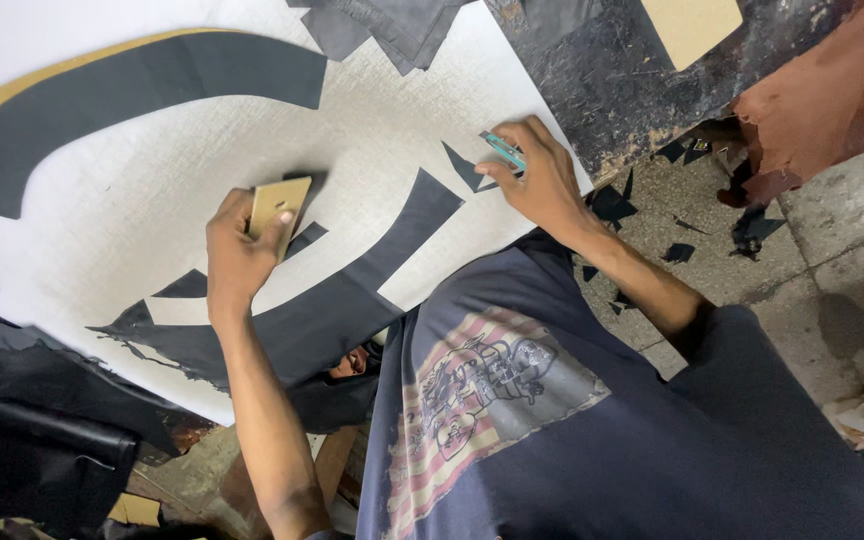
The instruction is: The person uses a light blue utility knife to cut a large sheet of dark gray fabric on a white worktable. They repeatedly position a tan cardboard template on the fabric, trace around it, and cut out the shape. Cut pieces are set aside on the table.
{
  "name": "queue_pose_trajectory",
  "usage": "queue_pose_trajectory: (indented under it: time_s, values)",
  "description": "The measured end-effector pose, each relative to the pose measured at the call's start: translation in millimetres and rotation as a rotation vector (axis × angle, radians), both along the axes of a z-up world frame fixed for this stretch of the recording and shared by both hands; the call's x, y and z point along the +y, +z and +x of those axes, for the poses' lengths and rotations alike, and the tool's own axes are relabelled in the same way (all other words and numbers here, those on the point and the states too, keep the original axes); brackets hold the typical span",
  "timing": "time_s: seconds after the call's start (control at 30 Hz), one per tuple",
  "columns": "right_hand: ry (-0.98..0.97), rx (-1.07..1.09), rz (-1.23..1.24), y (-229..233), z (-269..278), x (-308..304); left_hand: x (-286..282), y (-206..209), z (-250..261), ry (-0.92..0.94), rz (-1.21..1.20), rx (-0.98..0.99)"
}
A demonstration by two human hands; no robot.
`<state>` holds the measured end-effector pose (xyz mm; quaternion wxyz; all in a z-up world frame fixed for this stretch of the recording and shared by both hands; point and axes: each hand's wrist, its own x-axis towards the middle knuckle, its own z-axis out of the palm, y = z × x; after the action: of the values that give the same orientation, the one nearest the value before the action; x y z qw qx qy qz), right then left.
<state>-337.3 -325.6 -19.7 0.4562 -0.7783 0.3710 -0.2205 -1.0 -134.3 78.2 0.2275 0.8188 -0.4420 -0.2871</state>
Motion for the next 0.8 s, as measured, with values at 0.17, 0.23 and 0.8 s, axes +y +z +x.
queue_pose_trajectory:
  time_s: [0.17,0.23,0.8]
  values:
    - [0.069,0.195,0.025,6.1,26.7,3.9,-54.9,-14.1,-11.4,0.288,-0.461,0.320]
    - [0.096,0.261,-0.012,3.8,28.5,4.6,-96.8,-29.6,-12.0,0.350,-0.802,0.772]
    - [0.067,0.143,-0.182,-10.6,4.6,48.1,18.8,-67.1,-89.9,0.913,-0.891,0.897]
